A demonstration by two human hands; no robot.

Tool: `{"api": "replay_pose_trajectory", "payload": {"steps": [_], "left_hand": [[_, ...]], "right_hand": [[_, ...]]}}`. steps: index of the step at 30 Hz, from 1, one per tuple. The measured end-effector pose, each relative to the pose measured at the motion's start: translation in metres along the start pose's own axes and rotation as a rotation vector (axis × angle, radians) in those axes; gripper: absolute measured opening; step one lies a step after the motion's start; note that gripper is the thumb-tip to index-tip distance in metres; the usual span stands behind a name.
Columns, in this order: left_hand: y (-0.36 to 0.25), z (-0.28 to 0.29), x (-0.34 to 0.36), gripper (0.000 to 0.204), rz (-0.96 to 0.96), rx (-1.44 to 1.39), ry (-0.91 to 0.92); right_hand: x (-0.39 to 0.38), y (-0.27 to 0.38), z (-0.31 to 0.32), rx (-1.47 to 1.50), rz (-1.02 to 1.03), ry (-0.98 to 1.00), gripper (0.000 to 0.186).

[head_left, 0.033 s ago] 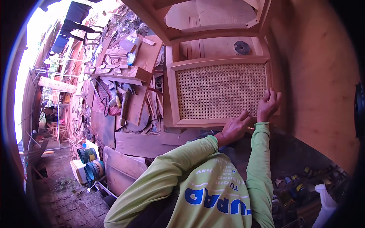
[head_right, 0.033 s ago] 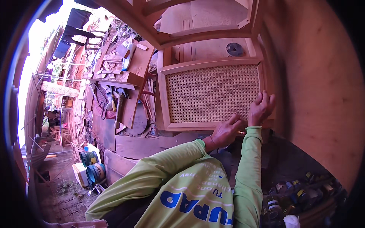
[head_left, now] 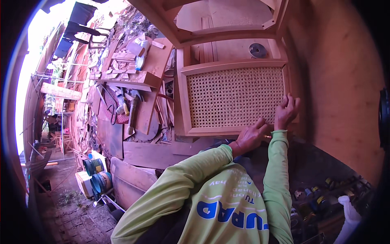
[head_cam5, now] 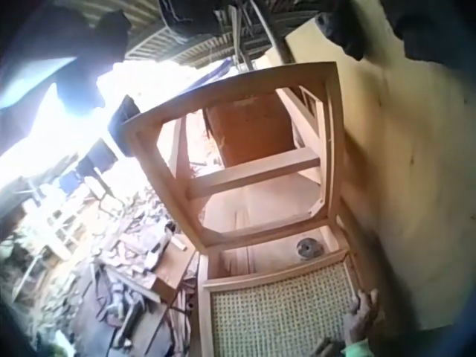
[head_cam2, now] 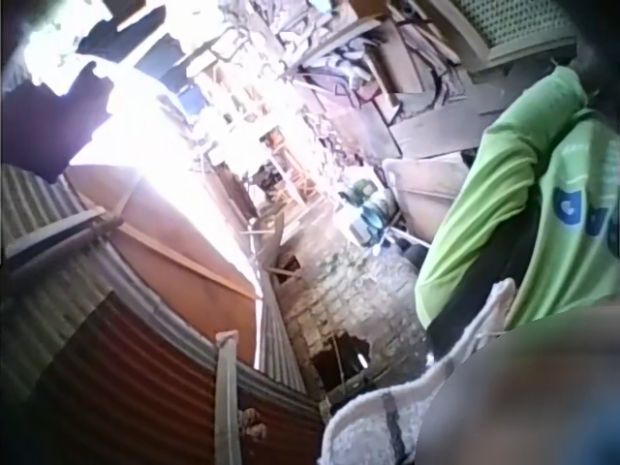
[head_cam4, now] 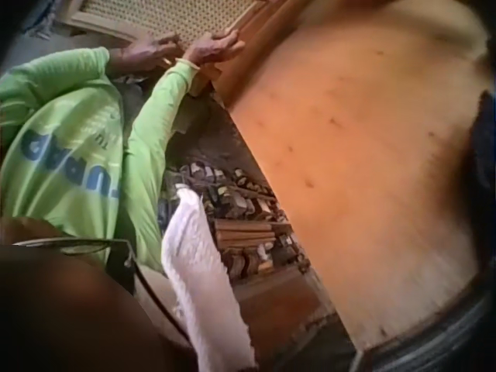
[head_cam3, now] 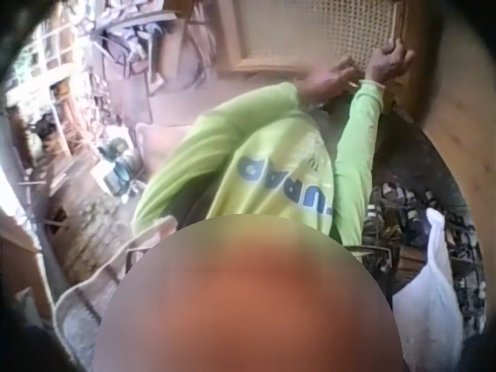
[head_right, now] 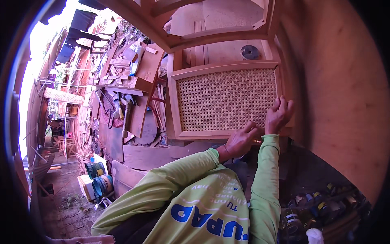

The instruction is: Repairing and assembling parts of a wooden chair frame on a workbench.

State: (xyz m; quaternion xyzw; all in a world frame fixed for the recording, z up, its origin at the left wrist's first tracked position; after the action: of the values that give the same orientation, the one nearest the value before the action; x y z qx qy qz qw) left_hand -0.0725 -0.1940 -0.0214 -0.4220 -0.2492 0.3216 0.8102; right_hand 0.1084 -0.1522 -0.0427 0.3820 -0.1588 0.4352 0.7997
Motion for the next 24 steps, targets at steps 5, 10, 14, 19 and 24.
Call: {"api": "replay_pose_trajectory", "payload": {"steps": [5, 10, 14, 19, 24], "left_hand": [[0.006, -0.013, 0.001, 0.036, 0.033, -0.005, 0.051], [0.006, -0.006, -0.004, 0.032, 0.043, 0.024, 0.019], [0.024, -0.004, -0.012, 0.037, 0.032, 0.036, -0.006], [0.013, -0.008, -0.003, 0.040, -0.003, 0.082, 0.004], [0.018, -0.008, -0.001, 0.042, -0.046, 0.092, 0.007]], "right_hand": [[0.003, -0.007, 0.007, -0.007, -0.049, 0.025, 0.017], [0.001, 0.010, 0.012, 0.033, -0.091, 0.004, 0.013], [0.002, 0.024, 0.013, -0.017, -0.116, 0.012, 0.013], [0.000, 0.013, 0.009, -0.084, -0.182, 0.015, 0.021], [0.005, 0.014, 0.010, -0.107, -0.182, 0.048, 0.023]]}}
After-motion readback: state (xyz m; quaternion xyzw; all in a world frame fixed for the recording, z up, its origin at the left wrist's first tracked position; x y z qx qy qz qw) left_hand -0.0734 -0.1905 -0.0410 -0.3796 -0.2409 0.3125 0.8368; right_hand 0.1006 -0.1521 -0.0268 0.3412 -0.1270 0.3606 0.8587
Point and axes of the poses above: each hand's wrist, its own x-axis towards the middle knuckle, its own z-axis out of the back of the hand, y = z × x, the point moved 6 cm from there along x, towards the middle knuckle, and after that the axes turned 6 degrees about -x, right-handed, at the moved point
